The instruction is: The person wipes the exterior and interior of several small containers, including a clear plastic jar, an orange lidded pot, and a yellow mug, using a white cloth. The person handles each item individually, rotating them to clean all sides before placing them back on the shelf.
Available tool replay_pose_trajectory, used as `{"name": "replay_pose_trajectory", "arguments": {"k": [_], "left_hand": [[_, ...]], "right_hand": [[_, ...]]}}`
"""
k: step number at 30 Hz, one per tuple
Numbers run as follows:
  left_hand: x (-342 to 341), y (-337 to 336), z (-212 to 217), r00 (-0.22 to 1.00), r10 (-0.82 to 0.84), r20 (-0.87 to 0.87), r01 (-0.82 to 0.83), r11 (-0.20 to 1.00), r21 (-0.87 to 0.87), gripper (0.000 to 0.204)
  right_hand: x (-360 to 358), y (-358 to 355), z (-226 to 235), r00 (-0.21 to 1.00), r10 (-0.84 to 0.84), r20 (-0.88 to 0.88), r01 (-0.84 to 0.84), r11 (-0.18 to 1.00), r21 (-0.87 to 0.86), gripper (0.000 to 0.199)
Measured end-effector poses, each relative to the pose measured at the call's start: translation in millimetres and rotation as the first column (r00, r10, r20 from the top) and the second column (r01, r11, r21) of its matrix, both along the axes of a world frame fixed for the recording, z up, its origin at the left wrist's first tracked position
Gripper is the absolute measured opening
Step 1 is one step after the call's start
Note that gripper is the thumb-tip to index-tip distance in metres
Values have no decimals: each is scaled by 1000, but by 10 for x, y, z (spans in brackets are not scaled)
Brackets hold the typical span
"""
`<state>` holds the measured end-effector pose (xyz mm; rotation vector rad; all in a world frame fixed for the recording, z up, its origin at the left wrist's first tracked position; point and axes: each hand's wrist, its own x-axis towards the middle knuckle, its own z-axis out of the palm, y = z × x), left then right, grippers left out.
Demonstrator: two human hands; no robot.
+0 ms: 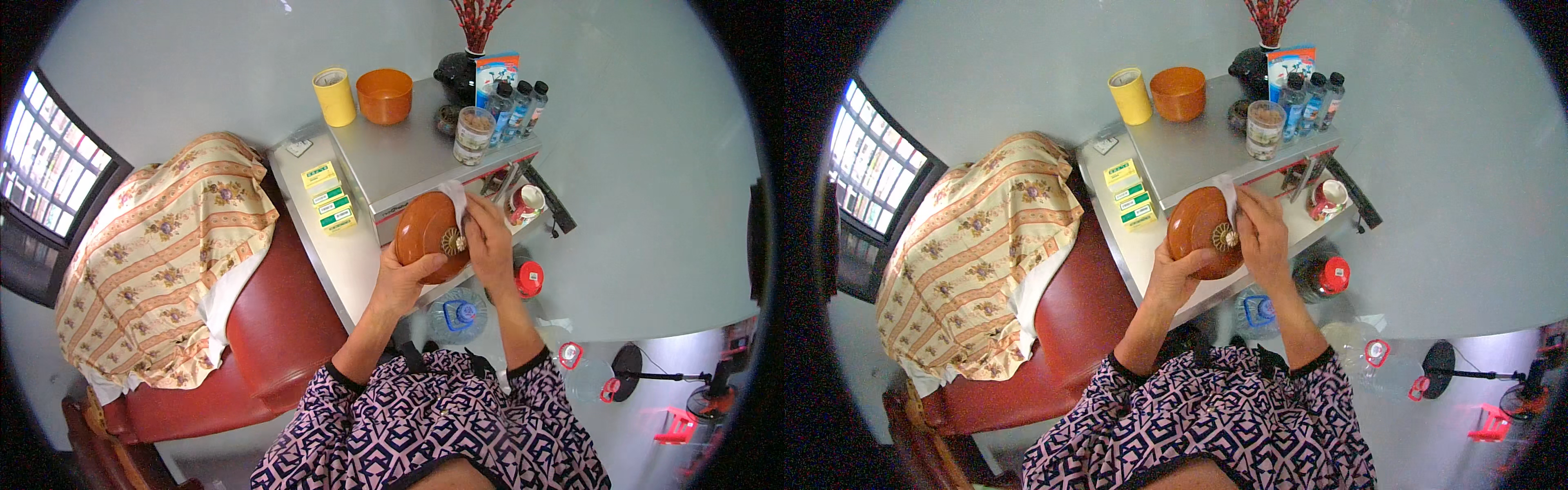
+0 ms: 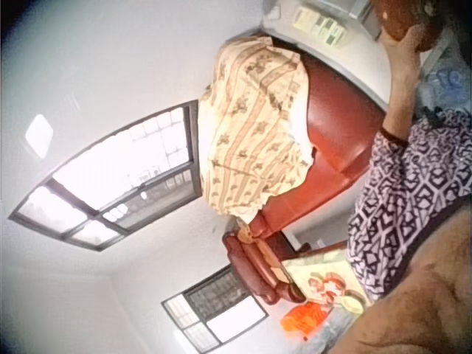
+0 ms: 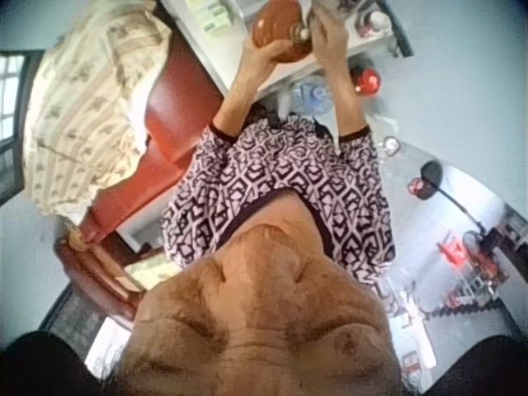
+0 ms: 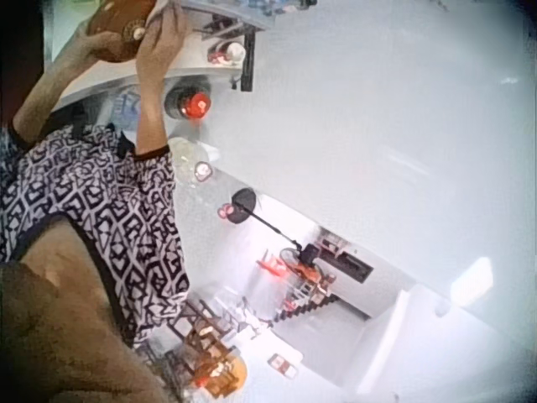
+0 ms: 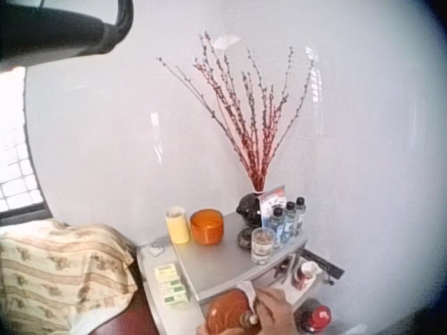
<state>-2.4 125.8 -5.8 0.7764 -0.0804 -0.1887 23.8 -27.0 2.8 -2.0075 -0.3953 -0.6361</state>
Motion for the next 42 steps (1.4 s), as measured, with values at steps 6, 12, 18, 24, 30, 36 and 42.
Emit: {"name": "replay_pose_trajectory", "arguments": {"k": [6, 12, 18, 24, 30, 36, 42], "left_hand": [[-192, -28, -7, 987, 69, 142, -95, 979, 182, 49], [-334, 198, -243, 938, 320, 130, -342, 916, 208, 57], [-556, 351, -144, 889, 397, 229, -452, 840, 301, 41], [-505, 485, 70, 857, 492, 154, -507, 858, 80, 44], [-256, 915, 22, 812, 583, -10, -583, 812, -22, 49], [-68, 1279, -2, 760, 637, -131, -645, 764, -30, 47], [69, 1784, -38, 766, 632, -119, -642, 762, -89, 43]], "right_hand": [[28, 56, 510, 928, 356, 110, -308, 899, -310, 31], [-390, 527, 368, 801, 475, 365, -310, 850, -426, 30], [-189, 795, 530, 874, 390, 291, -271, 887, -374, 32], [259, 1064, 399, 933, 356, -46, -357, 911, -205, 31], [3, 1512, 316, 896, 320, 306, -104, 824, -557, 45], [-87, 1781, 158, 877, 423, 228, -187, 738, -649, 36], [82, 2027, 311, 768, 632, -104, -620, 775, 127, 40]]}}
